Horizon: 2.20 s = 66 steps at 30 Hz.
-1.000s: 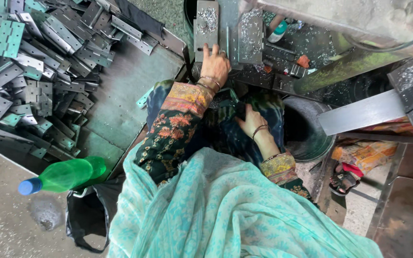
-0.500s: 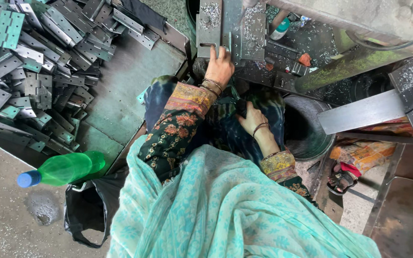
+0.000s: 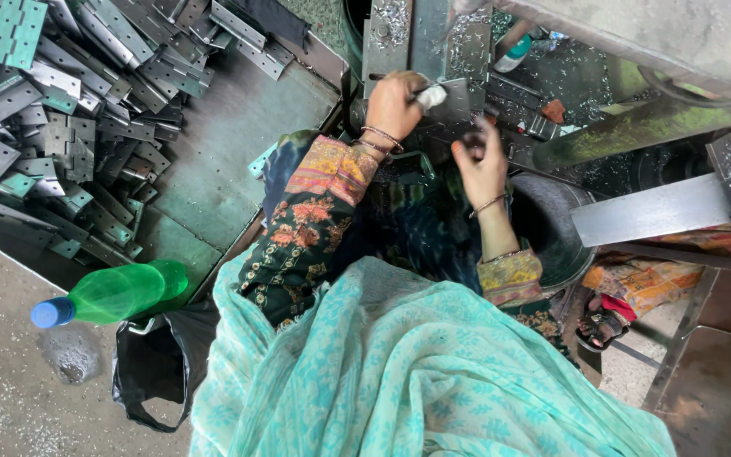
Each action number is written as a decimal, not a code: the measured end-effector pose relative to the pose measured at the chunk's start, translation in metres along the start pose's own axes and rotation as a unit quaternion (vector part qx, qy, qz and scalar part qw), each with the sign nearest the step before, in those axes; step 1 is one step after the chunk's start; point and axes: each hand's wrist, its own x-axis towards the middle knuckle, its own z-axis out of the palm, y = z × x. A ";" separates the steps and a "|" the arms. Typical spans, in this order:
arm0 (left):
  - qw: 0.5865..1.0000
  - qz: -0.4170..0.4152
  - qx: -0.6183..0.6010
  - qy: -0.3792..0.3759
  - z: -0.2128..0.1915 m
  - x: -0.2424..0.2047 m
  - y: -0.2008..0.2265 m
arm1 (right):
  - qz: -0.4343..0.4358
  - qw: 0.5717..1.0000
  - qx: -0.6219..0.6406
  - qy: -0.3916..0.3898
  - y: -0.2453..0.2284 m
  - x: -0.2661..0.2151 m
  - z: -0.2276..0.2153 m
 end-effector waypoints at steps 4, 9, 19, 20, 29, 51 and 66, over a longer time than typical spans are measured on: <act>0.969 -0.122 -0.206 -0.058 0.025 0.012 -0.011 | 0.050 0.958 0.278 0.052 -0.008 0.031 -0.004; 0.981 -0.055 0.184 0.006 0.015 0.020 -0.020 | -0.128 0.985 -0.035 0.109 -0.026 0.049 0.003; 0.918 -0.079 0.335 -0.197 0.006 0.013 0.001 | -0.231 0.937 -0.255 -0.059 -0.044 0.037 0.055; 0.908 -0.094 0.333 -0.235 0.008 0.012 0.002 | -0.215 0.940 -0.258 -0.059 -0.044 0.034 0.051; 0.859 -0.025 0.444 -0.254 0.039 0.005 -0.008 | 0.007 0.912 -0.357 -0.201 -0.020 -0.055 -0.002; 0.887 -0.035 0.420 -0.192 0.064 0.027 -0.044 | 0.103 0.905 -0.355 -0.209 0.023 -0.078 0.005; 0.885 -0.043 0.429 -0.175 0.070 0.031 -0.051 | 0.131 0.903 -0.353 -0.207 0.038 -0.084 0.017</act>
